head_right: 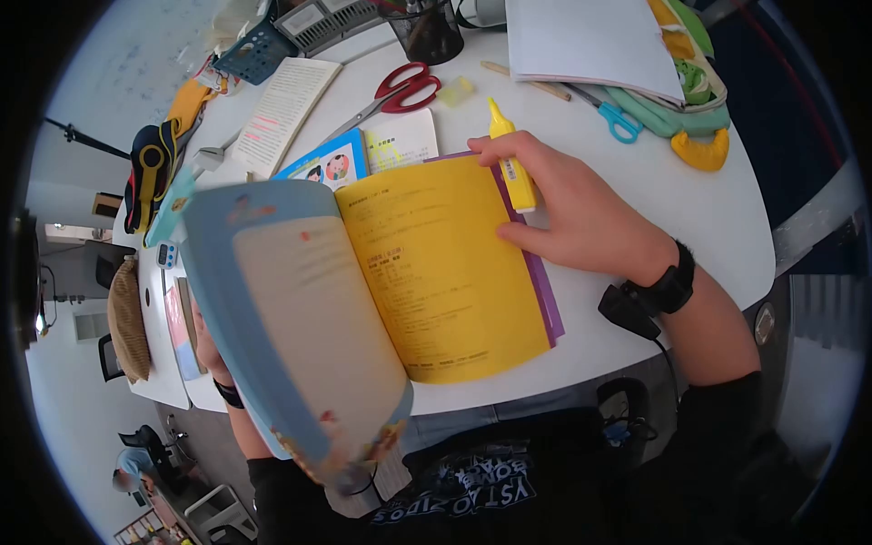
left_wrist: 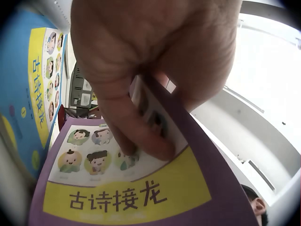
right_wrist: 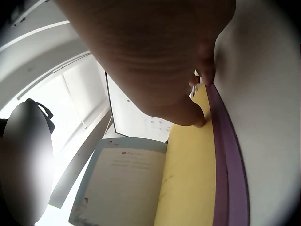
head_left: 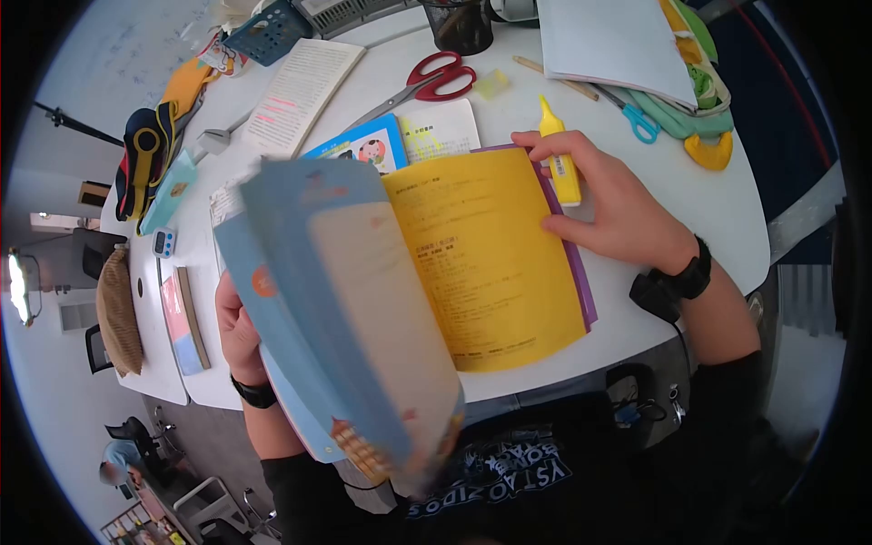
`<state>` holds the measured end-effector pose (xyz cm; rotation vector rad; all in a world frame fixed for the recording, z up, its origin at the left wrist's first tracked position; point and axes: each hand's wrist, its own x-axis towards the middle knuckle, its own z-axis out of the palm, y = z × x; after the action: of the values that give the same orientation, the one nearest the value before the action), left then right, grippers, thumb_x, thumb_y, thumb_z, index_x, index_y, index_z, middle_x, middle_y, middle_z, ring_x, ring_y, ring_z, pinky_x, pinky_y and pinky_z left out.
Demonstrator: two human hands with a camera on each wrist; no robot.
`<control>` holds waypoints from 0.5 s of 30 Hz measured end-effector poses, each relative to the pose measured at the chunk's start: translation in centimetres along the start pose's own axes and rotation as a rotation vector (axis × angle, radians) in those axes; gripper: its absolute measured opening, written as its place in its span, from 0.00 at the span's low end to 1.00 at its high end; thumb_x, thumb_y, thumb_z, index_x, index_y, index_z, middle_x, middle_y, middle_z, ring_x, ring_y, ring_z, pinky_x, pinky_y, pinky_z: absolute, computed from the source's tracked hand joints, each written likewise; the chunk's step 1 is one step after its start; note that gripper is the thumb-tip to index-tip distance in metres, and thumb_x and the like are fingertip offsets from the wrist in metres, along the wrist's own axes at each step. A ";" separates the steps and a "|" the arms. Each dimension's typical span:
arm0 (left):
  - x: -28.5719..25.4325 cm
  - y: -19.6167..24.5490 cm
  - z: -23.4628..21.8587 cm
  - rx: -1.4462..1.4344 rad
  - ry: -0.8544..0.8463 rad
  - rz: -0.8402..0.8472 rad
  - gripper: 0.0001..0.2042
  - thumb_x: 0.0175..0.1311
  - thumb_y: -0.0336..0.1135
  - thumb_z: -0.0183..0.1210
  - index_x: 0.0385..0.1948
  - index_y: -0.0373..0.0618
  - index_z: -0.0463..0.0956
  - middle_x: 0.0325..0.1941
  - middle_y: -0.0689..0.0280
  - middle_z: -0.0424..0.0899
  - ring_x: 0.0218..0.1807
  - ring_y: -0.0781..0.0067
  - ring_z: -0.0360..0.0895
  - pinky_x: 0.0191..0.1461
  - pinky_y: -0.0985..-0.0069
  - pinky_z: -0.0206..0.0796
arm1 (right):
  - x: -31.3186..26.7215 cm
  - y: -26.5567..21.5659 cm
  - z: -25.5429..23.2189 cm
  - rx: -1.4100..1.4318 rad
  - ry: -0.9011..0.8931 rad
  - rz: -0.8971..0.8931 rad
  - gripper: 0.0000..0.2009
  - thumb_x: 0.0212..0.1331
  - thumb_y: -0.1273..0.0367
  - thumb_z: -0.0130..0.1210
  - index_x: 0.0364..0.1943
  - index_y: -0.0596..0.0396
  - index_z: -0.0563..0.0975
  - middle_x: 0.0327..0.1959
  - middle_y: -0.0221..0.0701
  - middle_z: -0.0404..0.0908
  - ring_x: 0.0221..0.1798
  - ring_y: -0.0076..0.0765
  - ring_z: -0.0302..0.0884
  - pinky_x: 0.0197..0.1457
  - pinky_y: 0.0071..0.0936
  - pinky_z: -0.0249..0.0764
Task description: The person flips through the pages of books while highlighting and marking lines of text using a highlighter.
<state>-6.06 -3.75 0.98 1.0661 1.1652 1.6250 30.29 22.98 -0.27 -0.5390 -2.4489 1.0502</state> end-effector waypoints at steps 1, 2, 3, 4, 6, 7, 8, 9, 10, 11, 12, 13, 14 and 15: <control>0.2 -0.1 0.4 0.005 -0.002 -0.009 0.23 0.72 0.40 0.64 0.62 0.35 0.74 0.54 0.60 0.87 0.50 0.69 0.86 0.56 0.71 0.78 | 0.1 0.3 0.1 -0.022 0.007 0.000 0.26 0.57 0.77 0.65 0.59 0.50 0.67 0.70 0.42 0.77 0.72 0.56 0.73 0.73 0.42 0.70; 0.4 -0.2 0.9 0.072 0.011 -0.045 0.22 0.72 0.40 0.64 0.62 0.36 0.75 0.53 0.61 0.87 0.51 0.70 0.85 0.57 0.72 0.77 | 0.0 0.3 0.2 -0.043 0.014 0.001 0.26 0.59 0.76 0.65 0.60 0.50 0.67 0.69 0.42 0.78 0.71 0.55 0.75 0.70 0.42 0.72; 0.5 -0.1 1.2 0.138 0.025 -0.076 0.22 0.72 0.39 0.63 0.62 0.38 0.75 0.52 0.62 0.87 0.52 0.71 0.84 0.58 0.72 0.76 | -0.1 0.0 0.1 -0.037 0.016 0.004 0.26 0.59 0.76 0.65 0.60 0.50 0.67 0.69 0.42 0.78 0.71 0.55 0.75 0.70 0.42 0.72; 0.5 -0.6 0.8 0.172 0.028 -0.126 0.20 0.71 0.39 0.63 0.60 0.39 0.76 0.54 0.63 0.85 0.53 0.73 0.83 0.60 0.72 0.74 | 0.0 -0.6 -0.2 0.008 -0.003 0.068 0.25 0.61 0.76 0.64 0.60 0.50 0.67 0.66 0.41 0.79 0.70 0.54 0.76 0.67 0.41 0.73; 1.1 -0.8 3.8 0.032 0.027 -0.156 0.18 0.72 0.42 0.65 0.56 0.41 0.77 0.57 0.64 0.84 0.55 0.73 0.82 0.60 0.72 0.74 | 0.2 -0.8 -0.6 0.042 -0.023 0.122 0.24 0.63 0.75 0.63 0.61 0.50 0.67 0.64 0.40 0.80 0.69 0.53 0.77 0.65 0.40 0.74; 1.5 -1.0 4.5 -0.017 0.005 -0.173 0.18 0.73 0.43 0.65 0.55 0.41 0.77 0.58 0.65 0.84 0.56 0.74 0.81 0.61 0.72 0.74 | 0.2 -0.2 -0.4 0.085 0.027 0.130 0.23 0.65 0.76 0.62 0.62 0.50 0.67 0.63 0.39 0.80 0.69 0.50 0.78 0.65 0.38 0.75; 1.7 -1.4 4.7 -0.033 -0.020 -0.183 0.17 0.73 0.45 0.66 0.54 0.43 0.77 0.56 0.66 0.84 0.56 0.75 0.81 0.60 0.73 0.74 | 0.1 0.3 -0.2 0.128 0.074 0.143 0.23 0.66 0.76 0.60 0.62 0.50 0.67 0.63 0.39 0.80 0.68 0.47 0.78 0.65 0.36 0.76; 1.7 -1.7 4.6 -0.044 -0.019 -0.180 0.17 0.73 0.45 0.66 0.54 0.43 0.77 0.56 0.66 0.84 0.56 0.75 0.81 0.60 0.73 0.74 | 0.1 0.9 0.0 0.118 0.069 0.146 0.23 0.66 0.76 0.60 0.62 0.50 0.67 0.63 0.39 0.80 0.68 0.47 0.78 0.65 0.36 0.76; 1.7 -1.8 4.5 -0.021 -0.014 -0.199 0.17 0.73 0.45 0.66 0.53 0.44 0.77 0.56 0.67 0.84 0.55 0.75 0.81 0.59 0.73 0.74 | 0.3 1.5 0.1 0.223 0.122 0.119 0.23 0.67 0.78 0.59 0.63 0.51 0.66 0.64 0.39 0.78 0.68 0.44 0.78 0.66 0.35 0.77; 1.7 -2.0 4.4 0.001 -0.007 -0.219 0.17 0.73 0.45 0.66 0.53 0.44 0.77 0.55 0.67 0.84 0.54 0.76 0.81 0.59 0.73 0.74 | 0.4 2.1 0.1 0.329 0.174 0.094 0.23 0.67 0.79 0.58 0.63 0.51 0.65 0.66 0.39 0.77 0.68 0.41 0.78 0.67 0.34 0.77; 1.7 -2.0 4.5 0.007 0.003 -0.212 0.17 0.73 0.46 0.66 0.52 0.45 0.78 0.54 0.69 0.84 0.52 0.77 0.81 0.57 0.75 0.74 | 0.5 2.6 0.1 0.406 0.181 0.079 0.24 0.67 0.81 0.56 0.64 0.52 0.64 0.68 0.40 0.75 0.69 0.37 0.78 0.68 0.34 0.77; 1.7 -2.1 4.4 -0.007 0.007 -0.215 0.17 0.73 0.46 0.66 0.52 0.45 0.78 0.54 0.69 0.84 0.52 0.77 0.81 0.57 0.75 0.74 | 0.4 2.7 0.0 0.399 0.171 0.088 0.24 0.67 0.81 0.56 0.64 0.52 0.64 0.68 0.40 0.75 0.69 0.37 0.78 0.68 0.34 0.77; 1.7 -2.3 4.2 0.002 0.041 -0.224 0.17 0.73 0.46 0.66 0.51 0.45 0.77 0.52 0.69 0.85 0.51 0.78 0.81 0.56 0.75 0.75 | 0.6 2.5 0.1 0.436 0.197 0.097 0.24 0.67 0.81 0.56 0.65 0.52 0.64 0.67 0.40 0.75 0.69 0.37 0.77 0.68 0.33 0.77; 1.7 -2.3 4.0 0.013 0.076 -0.234 0.17 0.72 0.47 0.66 0.51 0.45 0.77 0.51 0.70 0.85 0.50 0.79 0.81 0.56 0.76 0.75 | 0.6 2.4 0.2 0.474 0.223 0.106 0.25 0.67 0.81 0.56 0.65 0.52 0.64 0.67 0.40 0.75 0.69 0.37 0.77 0.68 0.33 0.77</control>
<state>-2.36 -0.69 -0.17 0.8472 1.3005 1.4864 30.15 24.70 -2.09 -0.5917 -1.9082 1.4688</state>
